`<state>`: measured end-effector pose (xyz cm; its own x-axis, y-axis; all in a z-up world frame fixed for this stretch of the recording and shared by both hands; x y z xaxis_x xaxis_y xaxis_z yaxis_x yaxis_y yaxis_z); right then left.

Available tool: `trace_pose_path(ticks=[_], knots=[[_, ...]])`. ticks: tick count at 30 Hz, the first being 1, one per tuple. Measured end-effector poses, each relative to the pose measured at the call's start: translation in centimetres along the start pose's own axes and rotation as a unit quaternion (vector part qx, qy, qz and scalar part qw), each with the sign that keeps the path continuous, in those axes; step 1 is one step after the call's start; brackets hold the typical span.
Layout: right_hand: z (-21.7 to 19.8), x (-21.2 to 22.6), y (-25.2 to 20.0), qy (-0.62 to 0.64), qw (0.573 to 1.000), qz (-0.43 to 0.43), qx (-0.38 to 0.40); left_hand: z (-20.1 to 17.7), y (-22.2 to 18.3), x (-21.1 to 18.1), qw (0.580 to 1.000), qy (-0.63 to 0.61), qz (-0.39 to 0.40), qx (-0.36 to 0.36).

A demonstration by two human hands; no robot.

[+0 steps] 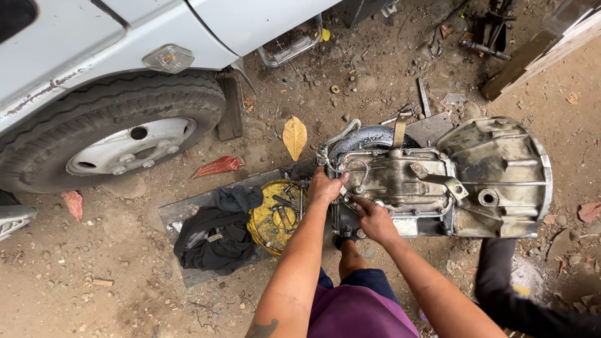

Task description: Disassembling a vehicle gearbox by removing bolts with a wrench

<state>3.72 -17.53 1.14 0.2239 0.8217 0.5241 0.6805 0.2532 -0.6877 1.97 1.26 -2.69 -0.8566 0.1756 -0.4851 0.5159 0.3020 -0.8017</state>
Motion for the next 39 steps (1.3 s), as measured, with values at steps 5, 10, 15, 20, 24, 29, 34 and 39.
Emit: trace_pose_path(ticks=[5, 10, 15, 20, 24, 29, 34, 39], knots=[[-1.2, 0.8, 2.2, -0.213, 0.975, -0.033, 0.054, 0.7, 1.4, 0.8, 1.000, -0.001, 0.006, -0.007], [2.5, -1.4, 1.1, -0.150, 0.985, -0.083, 0.021, 0.4, 0.8, 0.4, 1.000, 0.003, 0.003, -0.006], [4.9, 5.4, -6.5, 0.431, 0.897, 0.100, 0.000, -0.2, -0.2, -0.2, 1.000, 0.005, 0.003, 0.001], [1.5, 2.9, -4.8, 0.188, 0.980, 0.026, -0.050, 0.1, 0.2, 0.1, 1.000, 0.003, 0.003, 0.001], [0.2, -0.5, 0.1, -0.062, 0.998, -0.023, -0.012, -0.2, 0.1, 0.1, 1.000, 0.005, 0.003, -0.001], [-1.2, 1.4, 2.3, -0.229, 0.973, -0.011, 0.036, 0.0, 0.6, 0.2, 1.000, 0.005, 0.007, -0.005], [2.5, 0.3, -0.6, -0.094, 0.995, -0.004, 0.025, -0.1, 0.2, 0.2, 1.000, 0.008, 0.003, -0.004], [5.4, 5.8, -7.0, 0.464, 0.881, 0.085, -0.022, -0.4, -0.2, -0.1, 1.000, 0.011, 0.006, -0.004]])
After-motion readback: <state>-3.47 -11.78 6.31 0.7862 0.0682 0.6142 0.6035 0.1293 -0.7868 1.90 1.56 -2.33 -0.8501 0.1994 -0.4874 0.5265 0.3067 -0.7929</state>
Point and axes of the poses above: each hand's wrist, its own y-axis towards the middle knuckle, its own z-axis out of the palm, x = y × z, the point moved 4 cm from there along y, towards the middle knuckle, and after that the axes turned 12 degrees about y, right-handed, at the moved point
